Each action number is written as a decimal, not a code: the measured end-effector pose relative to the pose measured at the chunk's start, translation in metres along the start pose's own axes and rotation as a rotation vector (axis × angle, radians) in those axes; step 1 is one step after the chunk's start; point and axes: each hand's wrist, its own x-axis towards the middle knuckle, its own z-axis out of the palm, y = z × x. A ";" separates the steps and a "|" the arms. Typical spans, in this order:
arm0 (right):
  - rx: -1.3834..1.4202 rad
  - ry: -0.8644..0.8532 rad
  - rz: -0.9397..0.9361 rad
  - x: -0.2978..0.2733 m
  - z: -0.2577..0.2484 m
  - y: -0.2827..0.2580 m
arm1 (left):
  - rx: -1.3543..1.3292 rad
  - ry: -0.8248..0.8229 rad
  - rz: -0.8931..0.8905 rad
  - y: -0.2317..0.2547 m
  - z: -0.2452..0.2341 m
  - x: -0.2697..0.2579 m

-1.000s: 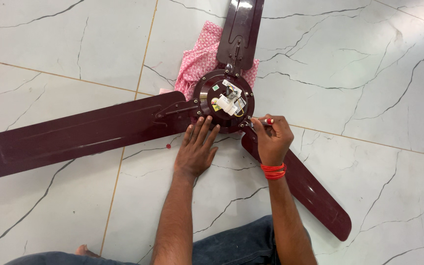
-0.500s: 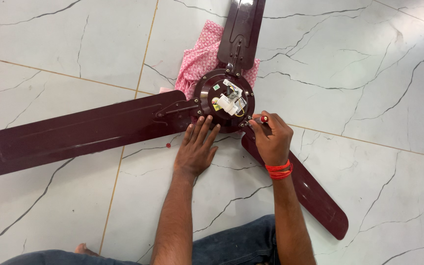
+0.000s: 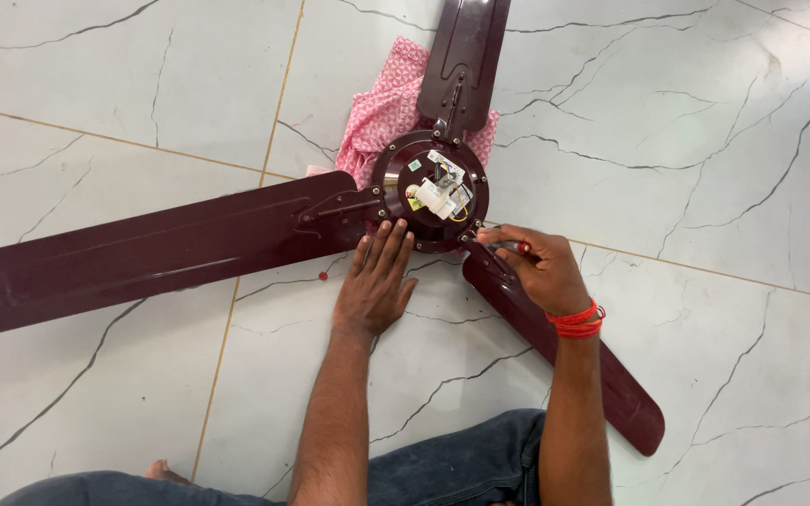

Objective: The person uses a screwdriver to tighten screws on the central hub of a ceiling fan lying on the floor. They systematically work around the hub, securing the fan blades to the motor housing.

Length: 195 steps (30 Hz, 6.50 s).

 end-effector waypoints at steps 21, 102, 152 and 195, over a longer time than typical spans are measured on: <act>-0.315 0.482 -0.098 0.007 0.035 0.001 | 0.021 0.021 -0.004 0.000 0.003 -0.002; -0.283 0.348 -0.225 0.168 0.025 0.046 | -0.011 0.044 -0.009 0.001 -0.003 -0.003; -1.633 -0.861 -0.122 0.264 0.026 0.006 | -0.038 0.121 0.016 -0.001 -0.002 -0.002; -1.832 -0.978 -0.138 0.264 0.052 -0.004 | -0.055 0.082 0.023 -0.001 -0.002 -0.002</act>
